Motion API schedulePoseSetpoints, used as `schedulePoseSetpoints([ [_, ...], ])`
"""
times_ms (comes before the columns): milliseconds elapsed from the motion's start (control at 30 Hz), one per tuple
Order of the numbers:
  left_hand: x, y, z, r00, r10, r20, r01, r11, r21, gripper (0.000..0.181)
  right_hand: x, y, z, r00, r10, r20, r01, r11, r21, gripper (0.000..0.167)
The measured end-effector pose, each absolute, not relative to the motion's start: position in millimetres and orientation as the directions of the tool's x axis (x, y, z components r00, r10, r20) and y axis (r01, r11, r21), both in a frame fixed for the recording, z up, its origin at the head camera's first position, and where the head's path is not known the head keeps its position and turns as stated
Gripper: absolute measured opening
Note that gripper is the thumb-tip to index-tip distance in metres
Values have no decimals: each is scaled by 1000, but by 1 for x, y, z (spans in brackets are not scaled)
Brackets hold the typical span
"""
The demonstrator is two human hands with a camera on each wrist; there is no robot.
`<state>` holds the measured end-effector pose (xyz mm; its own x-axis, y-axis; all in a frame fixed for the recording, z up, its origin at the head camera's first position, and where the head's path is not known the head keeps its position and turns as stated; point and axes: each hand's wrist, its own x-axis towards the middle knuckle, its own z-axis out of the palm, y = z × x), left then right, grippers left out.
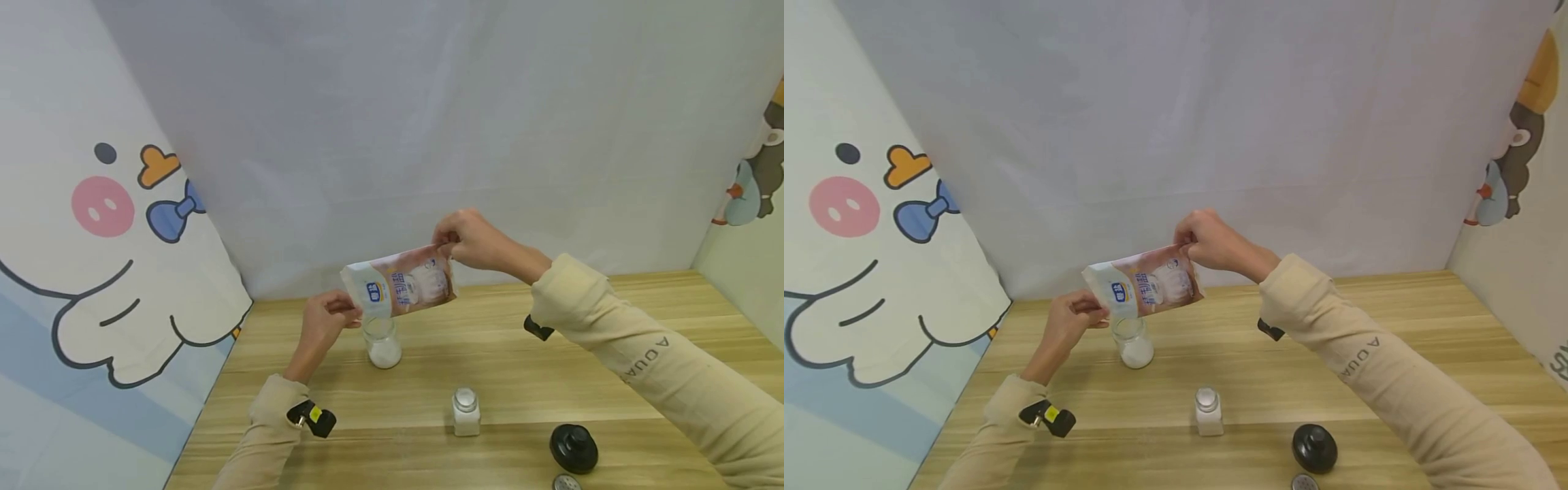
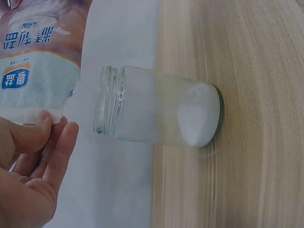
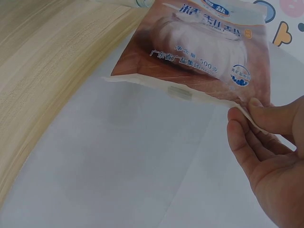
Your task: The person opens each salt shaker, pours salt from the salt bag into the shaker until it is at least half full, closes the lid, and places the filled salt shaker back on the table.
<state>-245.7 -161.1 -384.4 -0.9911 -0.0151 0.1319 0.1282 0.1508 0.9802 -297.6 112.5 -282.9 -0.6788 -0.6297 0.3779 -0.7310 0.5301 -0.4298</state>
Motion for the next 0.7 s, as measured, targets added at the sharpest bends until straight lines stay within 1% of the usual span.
schedulePoseSetpoints([
  [700,-244,-159,-384,-993,-21,118,113,171,979,8,-297,113,-283,-679,-630,378,-731,526,-435,23],
])
